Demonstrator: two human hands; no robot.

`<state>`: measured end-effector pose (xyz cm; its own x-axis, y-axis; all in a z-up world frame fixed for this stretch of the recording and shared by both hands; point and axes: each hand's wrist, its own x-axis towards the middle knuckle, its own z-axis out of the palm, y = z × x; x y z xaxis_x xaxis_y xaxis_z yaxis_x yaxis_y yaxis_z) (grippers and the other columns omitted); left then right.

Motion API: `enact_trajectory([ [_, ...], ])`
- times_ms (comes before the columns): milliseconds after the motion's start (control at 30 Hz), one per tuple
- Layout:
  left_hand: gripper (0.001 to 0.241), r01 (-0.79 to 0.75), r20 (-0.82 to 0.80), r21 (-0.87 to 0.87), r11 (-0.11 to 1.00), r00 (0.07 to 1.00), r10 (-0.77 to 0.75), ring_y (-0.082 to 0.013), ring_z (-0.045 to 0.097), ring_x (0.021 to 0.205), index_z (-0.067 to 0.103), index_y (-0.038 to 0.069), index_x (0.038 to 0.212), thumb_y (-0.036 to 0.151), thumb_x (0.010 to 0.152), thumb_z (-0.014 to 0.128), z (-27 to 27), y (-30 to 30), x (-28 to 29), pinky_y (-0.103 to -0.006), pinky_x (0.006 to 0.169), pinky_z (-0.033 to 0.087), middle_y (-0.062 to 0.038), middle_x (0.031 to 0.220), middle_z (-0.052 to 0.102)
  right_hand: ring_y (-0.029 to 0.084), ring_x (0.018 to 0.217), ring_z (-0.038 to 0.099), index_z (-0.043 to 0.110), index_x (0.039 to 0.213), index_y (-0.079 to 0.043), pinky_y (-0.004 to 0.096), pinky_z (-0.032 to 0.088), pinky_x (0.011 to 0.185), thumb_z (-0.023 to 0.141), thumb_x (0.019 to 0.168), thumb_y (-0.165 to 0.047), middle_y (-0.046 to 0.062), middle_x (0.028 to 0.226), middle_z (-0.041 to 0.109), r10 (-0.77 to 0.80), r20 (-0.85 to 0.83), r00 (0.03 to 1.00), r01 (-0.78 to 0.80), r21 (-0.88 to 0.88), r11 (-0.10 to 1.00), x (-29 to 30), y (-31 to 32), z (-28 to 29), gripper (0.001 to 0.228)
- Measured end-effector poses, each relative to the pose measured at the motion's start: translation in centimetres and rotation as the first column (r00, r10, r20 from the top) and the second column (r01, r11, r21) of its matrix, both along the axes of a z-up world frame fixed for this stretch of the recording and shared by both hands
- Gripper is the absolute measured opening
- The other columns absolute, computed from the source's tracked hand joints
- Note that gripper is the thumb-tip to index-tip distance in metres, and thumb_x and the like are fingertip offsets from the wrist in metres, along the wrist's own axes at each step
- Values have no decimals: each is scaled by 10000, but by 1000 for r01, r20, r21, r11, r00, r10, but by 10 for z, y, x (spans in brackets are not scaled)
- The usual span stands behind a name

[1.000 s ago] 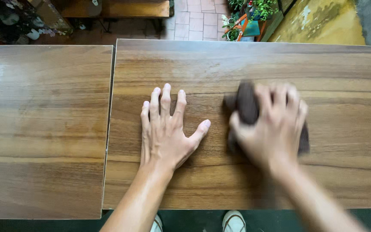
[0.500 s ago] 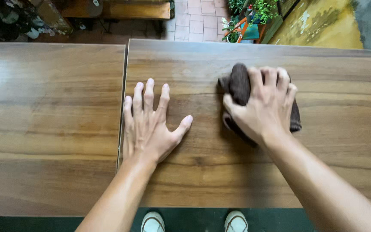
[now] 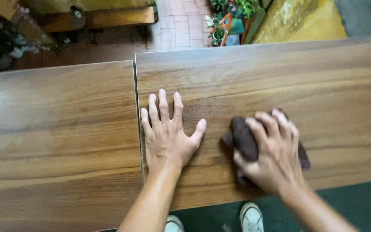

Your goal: The person wipes the surface of a wooden counter with a cloth, moving the cloth in circular and side-to-side motions across various sections of the surface.

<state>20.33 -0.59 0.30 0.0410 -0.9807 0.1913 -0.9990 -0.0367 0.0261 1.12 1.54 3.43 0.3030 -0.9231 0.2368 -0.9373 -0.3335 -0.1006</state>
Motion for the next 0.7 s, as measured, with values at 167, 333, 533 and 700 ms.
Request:
enact_trajectory([
  [167, 751, -3, -40, -58, 998, 999, 1, -322, 259, 1258, 355, 143, 1300, 629, 729, 399, 3, 3, -1, -478, 1013, 217, -157, 1367, 289, 358, 1132, 349, 467, 1157, -141, 490, 299, 897, 592, 696, -449, 132, 1144, 430, 5, 26, 1000, -5, -8, 1000, 11, -56, -4, 567],
  [333, 767, -15, -35, -74, 997, 999, 13, -313, 275, 1252, 369, 145, 1298, 642, 716, 419, 1, 4, -2, -468, 1014, 223, -151, 1360, 301, 346, 1149, 340, 488, 1130, -124, 484, 296, 903, 598, 697, -444, 122, 1151, 446, -38, 19, 999, 39, -50, 998, 19, -49, -4, 550],
  [533, 763, -20, -40, -30, 999, 999, 19, -309, 245, 1264, 349, 158, 1312, 654, 733, 390, 4, 3, 2, -468, 1018, 209, -136, 1376, 276, 345, 1210, 343, 478, 1163, -146, 486, 294, 948, 585, 620, -443, 103, 1213, 444, 26, -4, 1000, -26, -5, 1000, 17, 19, 6, 627],
  [700, 756, -15, -37, -20, 1000, 999, 15, -303, 252, 1262, 352, 158, 1306, 654, 735, 374, 3, 1, 0, -466, 1018, 205, -135, 1368, 291, 310, 1199, 333, 453, 1152, -166, 464, 291, 955, 583, 639, -478, 72, 1201, 424, 88, -14, 996, -87, 45, 995, 8, 8, 5, 615],
])
